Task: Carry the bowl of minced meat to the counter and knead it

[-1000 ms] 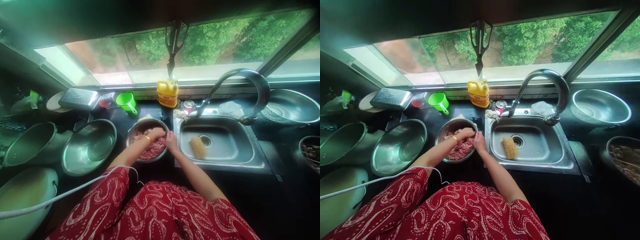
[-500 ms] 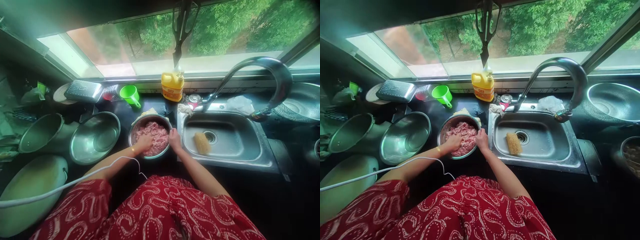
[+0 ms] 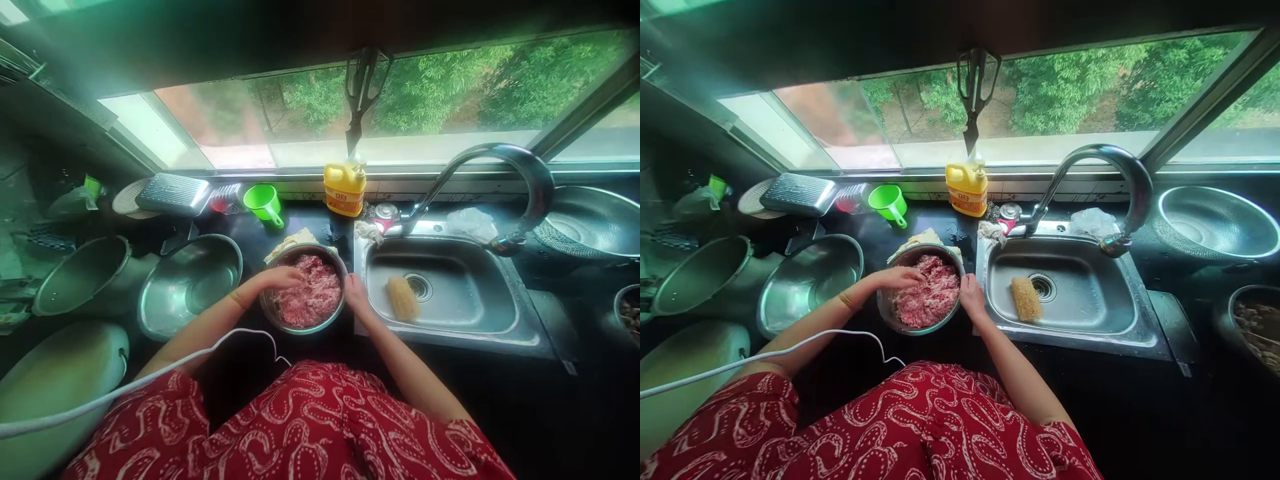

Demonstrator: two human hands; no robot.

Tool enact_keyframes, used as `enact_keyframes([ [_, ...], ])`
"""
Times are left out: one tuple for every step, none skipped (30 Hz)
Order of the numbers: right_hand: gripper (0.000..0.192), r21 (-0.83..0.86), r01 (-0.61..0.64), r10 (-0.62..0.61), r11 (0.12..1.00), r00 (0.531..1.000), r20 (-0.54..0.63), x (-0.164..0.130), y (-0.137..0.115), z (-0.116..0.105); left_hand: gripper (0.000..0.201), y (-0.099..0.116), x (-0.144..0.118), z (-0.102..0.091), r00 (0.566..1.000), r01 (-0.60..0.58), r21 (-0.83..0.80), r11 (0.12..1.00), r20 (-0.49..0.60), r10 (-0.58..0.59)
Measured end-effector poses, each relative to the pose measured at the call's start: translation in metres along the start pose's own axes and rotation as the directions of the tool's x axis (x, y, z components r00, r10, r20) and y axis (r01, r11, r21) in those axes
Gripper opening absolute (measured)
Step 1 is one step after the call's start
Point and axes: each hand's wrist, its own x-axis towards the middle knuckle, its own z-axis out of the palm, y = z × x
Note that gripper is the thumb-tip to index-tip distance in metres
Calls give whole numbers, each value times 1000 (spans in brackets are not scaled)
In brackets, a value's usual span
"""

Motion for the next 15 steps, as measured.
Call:
enact_keyframes([
  [28, -19, 9, -8, 1000, 1000, 20, 6, -3, -2, 37, -5, -1, -4, 994, 91, -22, 996, -53, -92],
  [30, -44, 20, -18, 999, 999, 33, 12, -6, -2, 41, -9, 2, -7, 972, 205, -18, 979, -116, -206],
  [31, -75, 32, -29, 997, 999, 40, 17, -9, -1, 46, -12, 9, -9, 935, 310, -4, 951, -178, -306],
  [30, -111, 47, -43, 993, 998, 40, 21, -13, 2, 49, -12, 19, -10, 899, 387, 11, 922, -224, -375],
  [30, -149, 66, -61, 987, 998, 34, 23, -16, 5, 51, -10, 33, -9, 876, 431, 23, 902, -250, -413],
  [30, -183, 85, -82, 980, 996, 24, 23, -18, 8, 51, -5, 47, -7, 867, 449, 28, 893, -257, -427],
  [30, -207, 103, -102, 973, 995, 12, 23, -19, 12, 51, 1, 63, -5, 869, 447, 30, 894, -251, -426],
  [30, -219, 115, -118, 969, 993, 0, 23, -19, 15, 50, 9, 78, -2, 877, 436, 30, 900, -241, -416],
  [30, -221, 122, -128, 967, 992, -11, 22, -19, 17, 48, 19, 91, 1, 888, 417, 29, 908, -226, -400],
  [30, -214, 124, -133, 969, 991, -27, 21, -18, 19, 46, 29, 102, 4, 901, 394, 27, 919, -210, -380],
  [31, -197, 120, -132, 973, 990, -47, 21, -17, 20, 45, 40, 110, 7, 916, 366, 28, 930, -189, -354],
  [31, -174, 112, -126, 978, 989, -72, 22, -16, 21, 45, 50, 114, 10, 933, 330, 36, 943, -162, -321],
  [32, -147, 102, -117, 984, 989, -96, 22, -16, 21, 44, 59, 115, 13, 951, 288, 53, 956, -131, -279],
  [32, -119, 93, -107, 988, 987, -118, 23, -16, 21, 43, 66, 111, 16, 968, 240, 77, 968, -99, -232],
  [31, -95, 84, -96, 992, 986, -134, 23, -16, 21, 40, 71, 103, 18, 982, 184, 109, 977, -69, -177],
])
